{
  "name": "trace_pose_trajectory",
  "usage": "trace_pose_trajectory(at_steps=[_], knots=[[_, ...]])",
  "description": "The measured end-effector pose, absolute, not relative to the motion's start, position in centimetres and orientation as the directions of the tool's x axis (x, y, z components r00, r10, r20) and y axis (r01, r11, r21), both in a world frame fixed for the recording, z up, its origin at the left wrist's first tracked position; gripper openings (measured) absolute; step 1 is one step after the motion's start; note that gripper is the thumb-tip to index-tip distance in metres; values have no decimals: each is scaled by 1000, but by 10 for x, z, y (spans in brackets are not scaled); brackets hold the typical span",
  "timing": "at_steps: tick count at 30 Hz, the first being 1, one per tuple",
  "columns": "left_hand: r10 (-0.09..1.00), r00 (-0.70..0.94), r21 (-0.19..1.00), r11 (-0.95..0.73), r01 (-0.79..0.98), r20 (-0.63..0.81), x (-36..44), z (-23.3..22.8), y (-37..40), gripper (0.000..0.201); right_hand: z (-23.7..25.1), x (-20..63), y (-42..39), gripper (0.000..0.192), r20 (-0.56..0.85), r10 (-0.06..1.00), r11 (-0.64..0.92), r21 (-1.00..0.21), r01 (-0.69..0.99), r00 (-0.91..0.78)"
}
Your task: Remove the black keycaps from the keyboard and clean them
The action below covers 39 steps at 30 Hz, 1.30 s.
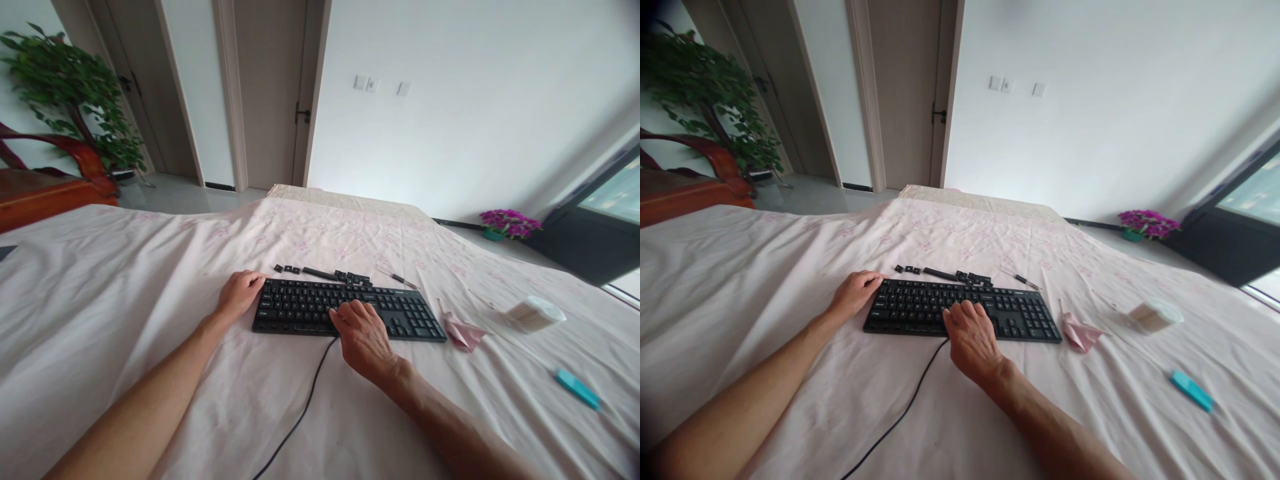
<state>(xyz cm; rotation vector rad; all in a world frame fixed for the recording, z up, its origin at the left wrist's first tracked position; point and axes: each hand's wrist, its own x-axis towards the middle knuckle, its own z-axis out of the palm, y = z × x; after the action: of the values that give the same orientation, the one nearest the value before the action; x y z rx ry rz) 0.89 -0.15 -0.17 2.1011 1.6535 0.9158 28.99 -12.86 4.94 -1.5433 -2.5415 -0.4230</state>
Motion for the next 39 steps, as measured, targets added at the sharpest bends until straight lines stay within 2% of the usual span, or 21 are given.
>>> trace_pose_trajectory(at_steps=[7, 10, 18, 22, 25, 27, 30, 39], knots=[[951, 135, 595, -280, 753, 277, 10, 1, -3, 35, 47, 289, -131, 32, 230, 842, 451, 193, 871, -487], [948, 139, 596, -289, 750, 285, 10, 1, -3, 35, 49, 289, -131, 33, 241, 852, 436, 163, 885, -465], [945, 144, 600, -300, 742, 294, 9, -2, -1, 34, 60, 309, -116, 35, 294, 896, 395, -192, 898, -331], [945, 141, 610, -300, 733, 296, 9, -2, -1, 33, 68, 332, -84, 31, 308, 922, 323, -275, 905, -235], [947, 137, 613, -294, 733, 290, 9, -3, 0, 33, 74, 344, -47, 27, 267, 948, 245, -274, 930, -171], [950, 133, 613, -286, 736, 283, 9, -4, 1, 33, 77, 345, -23, 25, 277, 956, 162, -232, 959, -95], [952, 131, 612, -279, 740, 276, 9, -4, 1, 33, 76, 338, 5, 25, 215, 976, 81, -153, 985, -46], [951, 134, 610, -283, 740, 278, 8, -4, 1, 33, 55, 319, 46, 13, 65, 998, -8, -108, 994, 15]])
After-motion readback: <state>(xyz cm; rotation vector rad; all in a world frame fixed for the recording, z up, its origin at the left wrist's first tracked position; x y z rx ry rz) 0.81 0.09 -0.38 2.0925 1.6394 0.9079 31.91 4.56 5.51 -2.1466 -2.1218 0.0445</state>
